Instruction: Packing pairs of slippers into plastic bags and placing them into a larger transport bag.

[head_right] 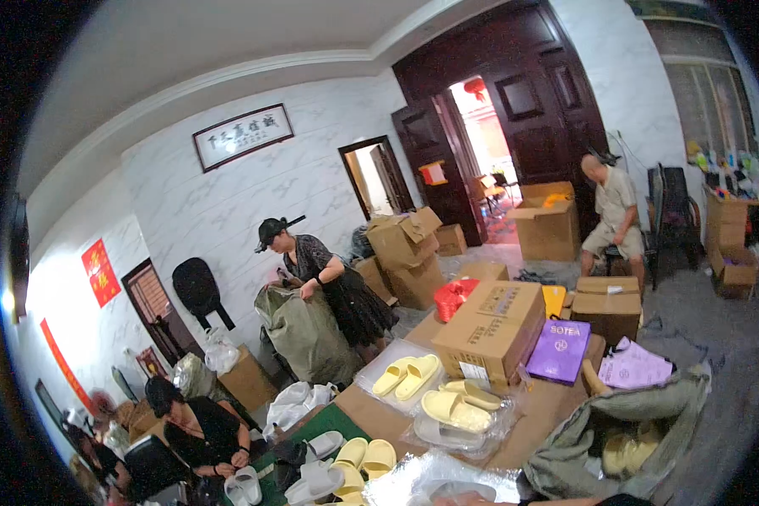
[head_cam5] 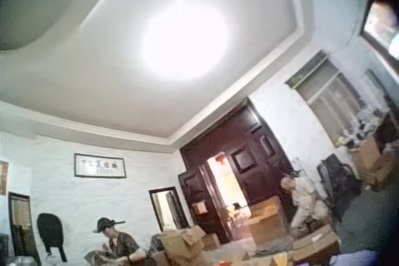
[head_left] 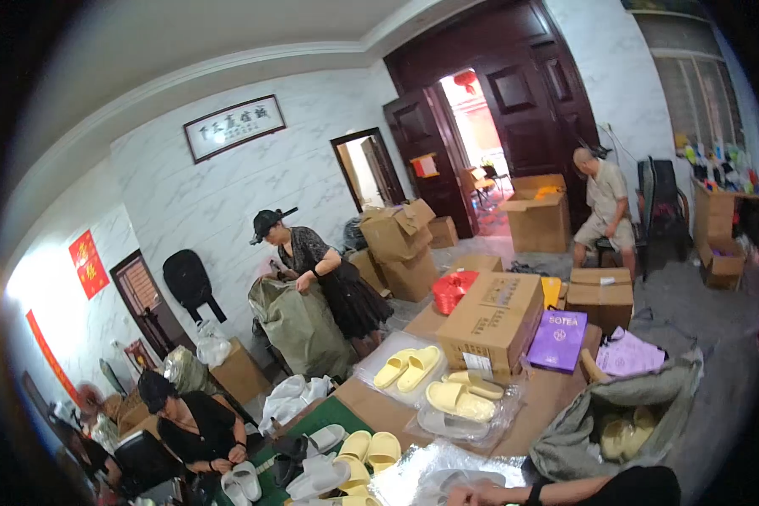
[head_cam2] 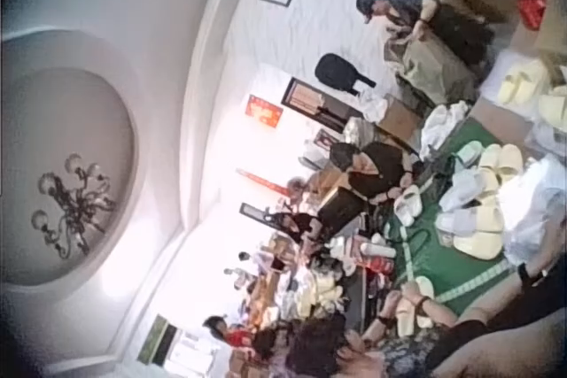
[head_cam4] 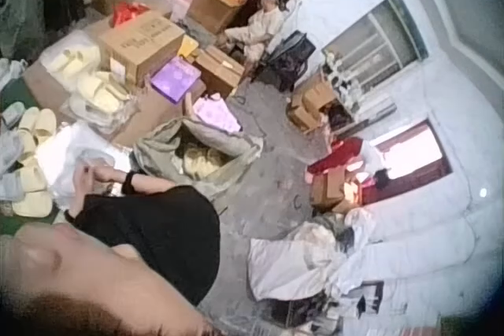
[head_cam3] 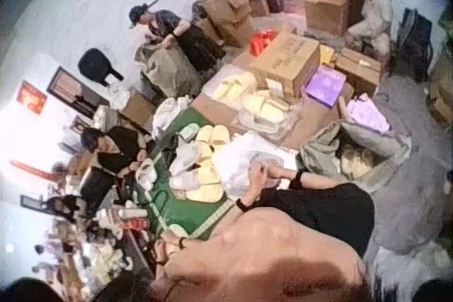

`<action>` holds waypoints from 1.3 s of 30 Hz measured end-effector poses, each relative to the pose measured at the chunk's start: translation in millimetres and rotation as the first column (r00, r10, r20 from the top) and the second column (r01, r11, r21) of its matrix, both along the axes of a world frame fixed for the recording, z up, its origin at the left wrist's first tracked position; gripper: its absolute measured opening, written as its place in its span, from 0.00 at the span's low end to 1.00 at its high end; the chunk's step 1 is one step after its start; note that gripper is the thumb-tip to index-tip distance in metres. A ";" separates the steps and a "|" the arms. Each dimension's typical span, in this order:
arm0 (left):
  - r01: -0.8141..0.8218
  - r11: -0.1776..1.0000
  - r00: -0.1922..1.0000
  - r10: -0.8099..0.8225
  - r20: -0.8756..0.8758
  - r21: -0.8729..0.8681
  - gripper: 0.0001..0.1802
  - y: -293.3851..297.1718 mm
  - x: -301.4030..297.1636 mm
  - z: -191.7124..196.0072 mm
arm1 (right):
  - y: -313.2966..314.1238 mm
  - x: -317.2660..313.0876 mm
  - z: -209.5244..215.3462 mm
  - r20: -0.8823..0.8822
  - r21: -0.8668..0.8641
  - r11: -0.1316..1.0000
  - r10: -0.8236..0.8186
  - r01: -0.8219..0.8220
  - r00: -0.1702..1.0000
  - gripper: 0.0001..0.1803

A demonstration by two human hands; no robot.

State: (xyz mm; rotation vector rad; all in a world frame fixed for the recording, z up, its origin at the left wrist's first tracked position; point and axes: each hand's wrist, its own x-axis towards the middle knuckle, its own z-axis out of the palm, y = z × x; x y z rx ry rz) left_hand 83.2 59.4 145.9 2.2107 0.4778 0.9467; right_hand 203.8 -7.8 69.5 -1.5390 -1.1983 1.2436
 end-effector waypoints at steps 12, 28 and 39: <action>-0.052 0.998 0.973 0.047 -0.225 -0.019 0.16 -26.0 -23.0 6.0 | -7.0 60.9 5.6 0.274 0.052 0.903 -0.425 0.427 0.863 0.21; 0.195 0.910 0.674 0.146 -0.724 0.365 0.14 -17.1 -78.5 -141.1 | -45.5 38.6 165.7 0.506 0.288 0.898 -0.437 0.333 0.743 0.16; 0.277 0.953 0.484 -0.030 -0.875 0.121 0.20 -11.4 -68.6 -164.9 | 10.5 106.4 253.9 0.538 0.628 0.722 -0.672 0.289 0.509 0.13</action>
